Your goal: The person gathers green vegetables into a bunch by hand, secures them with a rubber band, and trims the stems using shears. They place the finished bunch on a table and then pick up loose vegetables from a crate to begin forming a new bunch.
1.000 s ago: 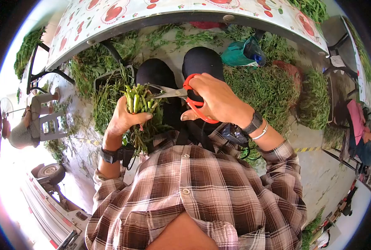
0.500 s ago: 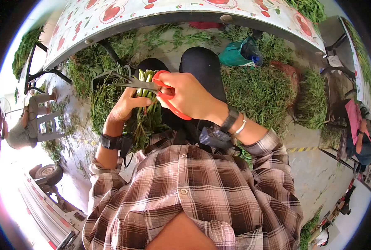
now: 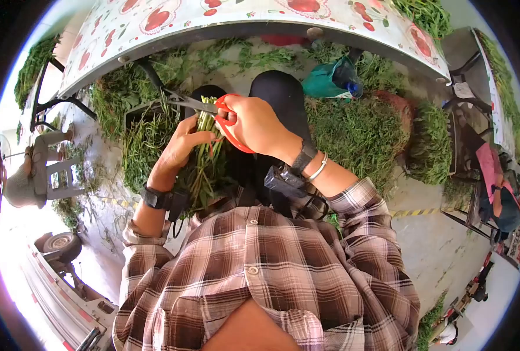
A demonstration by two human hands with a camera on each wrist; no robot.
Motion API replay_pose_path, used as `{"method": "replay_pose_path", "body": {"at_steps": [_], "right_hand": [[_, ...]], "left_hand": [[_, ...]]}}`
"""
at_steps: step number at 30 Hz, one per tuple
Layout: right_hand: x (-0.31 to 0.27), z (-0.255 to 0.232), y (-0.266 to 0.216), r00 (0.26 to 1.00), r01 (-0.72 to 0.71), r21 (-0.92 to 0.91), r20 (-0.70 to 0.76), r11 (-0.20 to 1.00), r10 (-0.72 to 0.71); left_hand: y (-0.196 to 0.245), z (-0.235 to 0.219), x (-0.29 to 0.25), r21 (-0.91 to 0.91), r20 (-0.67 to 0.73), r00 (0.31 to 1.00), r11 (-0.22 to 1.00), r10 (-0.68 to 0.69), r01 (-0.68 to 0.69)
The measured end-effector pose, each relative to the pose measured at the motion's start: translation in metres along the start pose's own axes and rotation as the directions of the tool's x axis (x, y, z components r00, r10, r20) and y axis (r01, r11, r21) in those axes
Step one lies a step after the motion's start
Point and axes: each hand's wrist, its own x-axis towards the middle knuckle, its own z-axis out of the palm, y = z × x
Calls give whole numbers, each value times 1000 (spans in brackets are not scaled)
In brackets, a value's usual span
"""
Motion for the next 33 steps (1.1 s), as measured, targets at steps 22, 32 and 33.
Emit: {"method": "replay_pose_path", "body": {"at_steps": [22,32,33], "right_hand": [[152,-227,41,998,59,-627,27,777,-54],[129,-207,9,956,-283,-897,-293,339,22],[128,-211,8,956,-283,-897,-292,340,24]], "left_hand": [[-1,-1,1,230,-111,974,959,197,-167],[-7,-2,0,175,-128,974,970,189,-166],[-7,-3,0,176,-130,970,968,203,-179]]}}
